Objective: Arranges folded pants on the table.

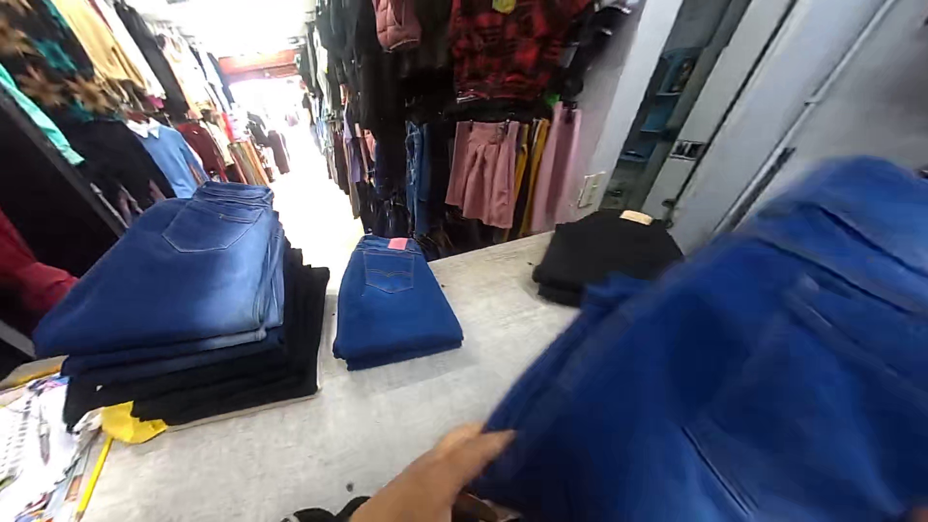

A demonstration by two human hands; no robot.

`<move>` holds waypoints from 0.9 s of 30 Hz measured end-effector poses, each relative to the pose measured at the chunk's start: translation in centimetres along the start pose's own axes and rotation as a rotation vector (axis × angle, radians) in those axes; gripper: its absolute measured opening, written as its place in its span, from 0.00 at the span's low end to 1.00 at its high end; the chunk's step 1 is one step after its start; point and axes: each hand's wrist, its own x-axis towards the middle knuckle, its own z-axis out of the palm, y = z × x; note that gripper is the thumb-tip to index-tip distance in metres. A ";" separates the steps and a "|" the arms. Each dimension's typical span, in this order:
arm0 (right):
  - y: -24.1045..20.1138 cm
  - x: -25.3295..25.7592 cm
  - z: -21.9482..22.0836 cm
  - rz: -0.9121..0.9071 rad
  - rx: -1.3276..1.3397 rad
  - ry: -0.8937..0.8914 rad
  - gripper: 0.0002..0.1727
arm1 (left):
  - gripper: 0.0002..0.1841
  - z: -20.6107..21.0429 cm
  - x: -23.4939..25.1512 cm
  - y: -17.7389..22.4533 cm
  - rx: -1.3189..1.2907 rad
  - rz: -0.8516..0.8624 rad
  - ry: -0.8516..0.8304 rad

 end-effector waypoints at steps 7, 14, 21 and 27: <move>4.8 12.8 16.0 0.033 0.069 -0.451 0.14 | 0.17 -10.5 2.9 -2.5 0.314 -0.135 0.723; 19.2 13.4 25.1 0.459 -0.254 -0.733 0.24 | 0.22 -13.3 3.0 -7.1 0.669 -0.524 0.764; 22.0 13.2 24.7 0.374 -0.025 -0.669 0.19 | 0.22 -12.3 2.7 -7.3 0.778 -0.441 0.817; 23.0 13.5 24.5 0.251 -0.231 -0.835 0.35 | 0.23 -10.7 2.5 -5.0 0.755 -0.635 0.783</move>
